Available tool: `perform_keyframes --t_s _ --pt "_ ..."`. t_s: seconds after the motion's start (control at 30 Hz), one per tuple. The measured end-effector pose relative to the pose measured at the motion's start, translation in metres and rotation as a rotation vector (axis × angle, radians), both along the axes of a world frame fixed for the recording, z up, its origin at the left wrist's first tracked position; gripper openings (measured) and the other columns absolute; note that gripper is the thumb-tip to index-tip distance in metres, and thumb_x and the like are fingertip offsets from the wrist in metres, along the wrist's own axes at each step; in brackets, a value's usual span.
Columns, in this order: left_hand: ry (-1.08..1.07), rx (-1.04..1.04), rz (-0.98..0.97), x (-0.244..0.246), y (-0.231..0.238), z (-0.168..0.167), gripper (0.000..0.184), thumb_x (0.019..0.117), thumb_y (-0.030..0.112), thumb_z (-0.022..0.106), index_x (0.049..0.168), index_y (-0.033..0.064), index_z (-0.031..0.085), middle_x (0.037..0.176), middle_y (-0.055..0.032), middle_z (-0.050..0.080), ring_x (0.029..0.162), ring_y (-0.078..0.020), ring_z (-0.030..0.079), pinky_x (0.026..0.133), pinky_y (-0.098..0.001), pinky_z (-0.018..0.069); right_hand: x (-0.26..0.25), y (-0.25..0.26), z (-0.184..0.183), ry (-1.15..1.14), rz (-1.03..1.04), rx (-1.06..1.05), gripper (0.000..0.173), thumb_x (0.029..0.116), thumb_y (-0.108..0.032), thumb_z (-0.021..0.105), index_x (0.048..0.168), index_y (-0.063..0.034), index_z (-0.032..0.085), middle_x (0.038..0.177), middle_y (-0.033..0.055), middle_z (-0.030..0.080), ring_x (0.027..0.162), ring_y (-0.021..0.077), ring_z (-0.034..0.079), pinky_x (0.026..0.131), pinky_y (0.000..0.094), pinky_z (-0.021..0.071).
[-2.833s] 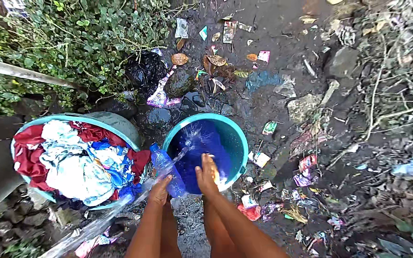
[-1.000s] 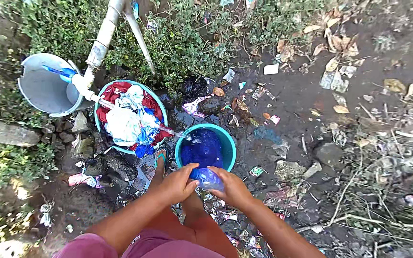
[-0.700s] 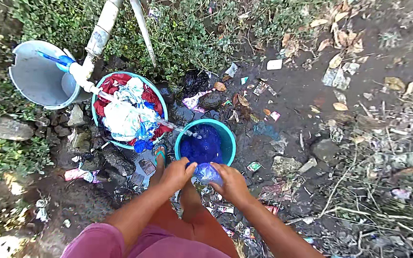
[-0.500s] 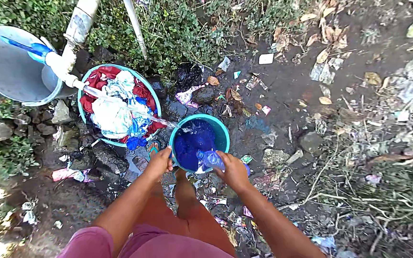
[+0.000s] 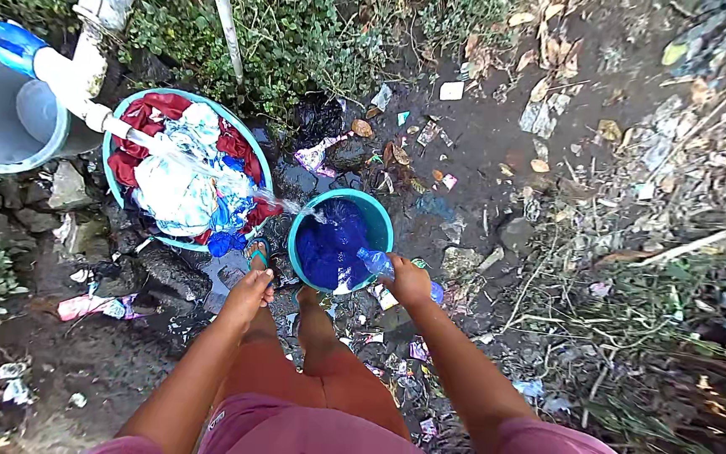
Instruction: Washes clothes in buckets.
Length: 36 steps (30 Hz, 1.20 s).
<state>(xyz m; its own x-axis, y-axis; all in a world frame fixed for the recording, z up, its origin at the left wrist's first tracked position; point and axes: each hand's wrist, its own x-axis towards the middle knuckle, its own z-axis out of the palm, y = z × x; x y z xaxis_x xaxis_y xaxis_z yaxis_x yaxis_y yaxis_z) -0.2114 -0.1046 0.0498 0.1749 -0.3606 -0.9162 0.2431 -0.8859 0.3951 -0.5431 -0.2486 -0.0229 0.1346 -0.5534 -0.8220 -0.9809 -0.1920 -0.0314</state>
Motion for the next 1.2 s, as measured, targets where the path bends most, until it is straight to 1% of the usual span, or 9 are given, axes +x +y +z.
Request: perform_keyframes --t_s 0.17,0.47,0.67,0.83,1.0,1.2 --pt "0.005 -0.026 0.006 0.005 0.008 -0.002 0.027 0.1105 0.025 0.046 0.116 0.0010 0.057 0.083 -0.0024 0.061 0.071 -0.0087 0.062 0.069 -0.0237 0.0524 0.005 0.000 -0.002 0.036 0.013 0.008 0.071 0.0937 -0.030 0.073 0.156 -0.0148 0.042 0.143 0.0256 0.056 0.129 0.0467 0.056 0.106 0.0662 0.0417" --pt "0.008 -0.007 0.028 0.004 0.014 -0.004 0.025 0.1096 0.023 0.048 0.120 0.0011 0.056 0.087 -0.0035 0.061 0.073 -0.0086 0.061 0.069 -0.0232 0.0519 0.012 0.006 0.000 0.053 0.048 0.017 0.069 0.0938 -0.029 0.073 0.155 -0.0151 0.044 0.141 0.0268 0.057 0.128 0.0474 0.056 0.105 0.0672 0.0409" --pt "0.019 -0.008 0.021 0.004 0.015 -0.006 0.026 0.1094 0.023 0.049 0.123 0.0016 0.055 0.087 -0.0038 0.061 0.073 -0.0086 0.062 0.068 -0.0227 0.0518 0.012 0.006 0.000 0.082 0.014 -0.002 0.070 0.0932 -0.030 0.072 0.155 -0.0153 0.043 0.141 0.0254 0.058 0.128 0.0465 0.057 0.105 0.0665 0.0416" --pt "0.019 -0.003 0.017 0.006 0.017 -0.007 0.027 0.1092 0.023 0.049 0.125 0.0014 0.054 0.090 -0.0051 0.061 0.075 -0.0093 0.062 0.070 -0.0238 0.0522 0.012 0.010 0.003 0.057 0.042 0.002 0.069 0.0945 -0.030 0.071 0.156 -0.0148 0.043 0.141 0.0269 0.057 0.128 0.0477 0.056 0.105 0.0671 0.0407" --pt "0.005 -0.005 -0.010 0.007 0.017 -0.008 0.029 0.1085 0.023 0.051 0.128 0.0015 0.055 0.095 -0.0066 0.063 0.078 -0.0103 0.063 0.072 -0.0252 0.0525 0.011 0.011 0.009 0.067 0.022 -0.014 0.069 0.0944 -0.027 0.071 0.156 -0.0146 0.043 0.140 0.0254 0.058 0.129 0.0454 0.057 0.105 0.0654 0.0410" --pt "0.020 -0.010 -0.023 0.004 0.015 -0.008 0.030 0.1082 0.024 0.051 0.129 0.0018 0.054 0.098 -0.0070 0.062 0.081 -0.0108 0.063 0.074 -0.0257 0.0530 0.018 0.002 0.010 0.081 0.004 -0.039 0.069 0.0955 -0.030 0.070 0.157 -0.0146 0.042 0.140 0.0259 0.058 0.128 0.0456 0.057 0.107 0.0652 0.0400"
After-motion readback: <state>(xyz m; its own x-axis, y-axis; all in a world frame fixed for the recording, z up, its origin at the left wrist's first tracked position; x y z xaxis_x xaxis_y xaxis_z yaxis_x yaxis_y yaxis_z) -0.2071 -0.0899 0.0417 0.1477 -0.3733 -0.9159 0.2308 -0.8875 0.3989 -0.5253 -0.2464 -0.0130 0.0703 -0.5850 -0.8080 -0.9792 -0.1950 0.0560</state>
